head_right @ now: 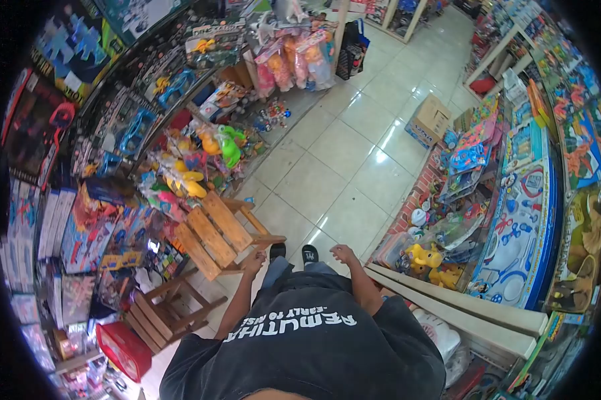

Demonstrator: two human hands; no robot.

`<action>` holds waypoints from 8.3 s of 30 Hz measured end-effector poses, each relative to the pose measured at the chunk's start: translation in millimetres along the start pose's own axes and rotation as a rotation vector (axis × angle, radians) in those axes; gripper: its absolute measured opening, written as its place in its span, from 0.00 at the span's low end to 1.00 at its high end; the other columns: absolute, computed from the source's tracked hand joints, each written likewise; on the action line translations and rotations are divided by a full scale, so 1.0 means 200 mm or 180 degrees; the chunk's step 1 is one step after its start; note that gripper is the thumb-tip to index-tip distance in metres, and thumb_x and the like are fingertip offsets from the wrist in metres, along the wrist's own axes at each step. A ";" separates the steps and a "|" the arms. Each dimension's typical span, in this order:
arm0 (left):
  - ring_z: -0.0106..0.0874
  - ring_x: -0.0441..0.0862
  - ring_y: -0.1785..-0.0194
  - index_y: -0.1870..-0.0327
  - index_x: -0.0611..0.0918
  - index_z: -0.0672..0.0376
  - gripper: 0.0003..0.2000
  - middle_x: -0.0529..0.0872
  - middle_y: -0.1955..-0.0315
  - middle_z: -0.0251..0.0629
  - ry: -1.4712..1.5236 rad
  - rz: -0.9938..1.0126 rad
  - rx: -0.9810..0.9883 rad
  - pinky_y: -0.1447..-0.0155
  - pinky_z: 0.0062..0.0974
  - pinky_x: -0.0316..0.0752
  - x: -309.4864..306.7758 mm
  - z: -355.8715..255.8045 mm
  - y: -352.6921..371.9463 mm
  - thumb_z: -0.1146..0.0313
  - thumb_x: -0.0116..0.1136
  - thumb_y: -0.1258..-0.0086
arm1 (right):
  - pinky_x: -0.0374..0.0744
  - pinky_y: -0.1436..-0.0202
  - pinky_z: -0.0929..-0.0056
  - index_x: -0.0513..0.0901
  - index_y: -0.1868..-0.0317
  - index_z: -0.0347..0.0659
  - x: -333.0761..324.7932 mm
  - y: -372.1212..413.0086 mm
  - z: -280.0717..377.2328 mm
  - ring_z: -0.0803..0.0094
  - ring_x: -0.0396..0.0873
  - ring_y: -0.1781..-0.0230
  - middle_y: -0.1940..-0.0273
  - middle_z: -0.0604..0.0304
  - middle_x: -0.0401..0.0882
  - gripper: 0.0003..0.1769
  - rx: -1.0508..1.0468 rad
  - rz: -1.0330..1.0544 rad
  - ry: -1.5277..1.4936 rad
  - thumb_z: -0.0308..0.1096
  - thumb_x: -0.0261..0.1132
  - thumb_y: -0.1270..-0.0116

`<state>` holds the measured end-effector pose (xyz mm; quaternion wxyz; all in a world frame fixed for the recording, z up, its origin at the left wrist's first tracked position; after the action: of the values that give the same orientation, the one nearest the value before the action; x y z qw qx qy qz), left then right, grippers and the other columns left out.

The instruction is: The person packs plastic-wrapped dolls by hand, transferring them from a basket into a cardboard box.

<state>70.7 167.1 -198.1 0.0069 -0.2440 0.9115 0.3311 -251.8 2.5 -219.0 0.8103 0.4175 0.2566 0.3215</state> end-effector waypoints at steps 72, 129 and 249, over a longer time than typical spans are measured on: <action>0.33 0.82 0.61 0.58 0.79 0.61 0.14 0.84 0.67 0.43 -0.0503 -0.0270 -0.0227 0.54 0.28 0.75 -2.10 2.34 2.19 0.64 0.59 0.41 | 0.74 0.65 0.75 0.80 0.56 0.49 3.28 1.09 -0.63 0.78 0.78 0.64 0.63 0.67 0.80 0.12 -0.0688 0.0657 0.0544 0.42 0.55 0.34; 0.33 0.69 0.39 0.33 0.58 0.69 0.35 0.67 0.37 0.47 0.2479 -0.6771 0.0443 0.40 0.20 0.63 -1.96 2.22 4.82 0.82 0.43 0.49 | 0.73 0.55 0.61 0.70 0.44 0.36 5.24 3.19 -0.15 0.54 0.75 0.58 0.60 0.48 0.74 0.25 -0.4900 0.3805 0.3036 0.38 0.61 0.40; 0.42 0.73 0.42 0.44 0.72 0.64 0.19 0.76 0.48 0.50 -0.1219 -0.1348 0.2704 0.38 0.33 0.64 -2.05 -1.14 1.27 0.68 0.51 0.35 | 0.74 0.62 0.65 0.76 0.61 0.43 1.05 1.58 1.68 0.57 0.78 0.68 0.66 0.52 0.79 0.09 -0.2664 -0.3347 0.0245 0.33 0.57 0.41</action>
<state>352.9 376.7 203.8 0.3392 -0.3340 0.8786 -0.0385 21.3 125.5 190.1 0.9428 -0.1240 0.3082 -0.0289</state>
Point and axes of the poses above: each hand's wrist, its own y-axis away from the middle knuckle, its own x-axis out of the palm, z = x × y, the point moved 9 cm from there along -y, towards the middle knuckle
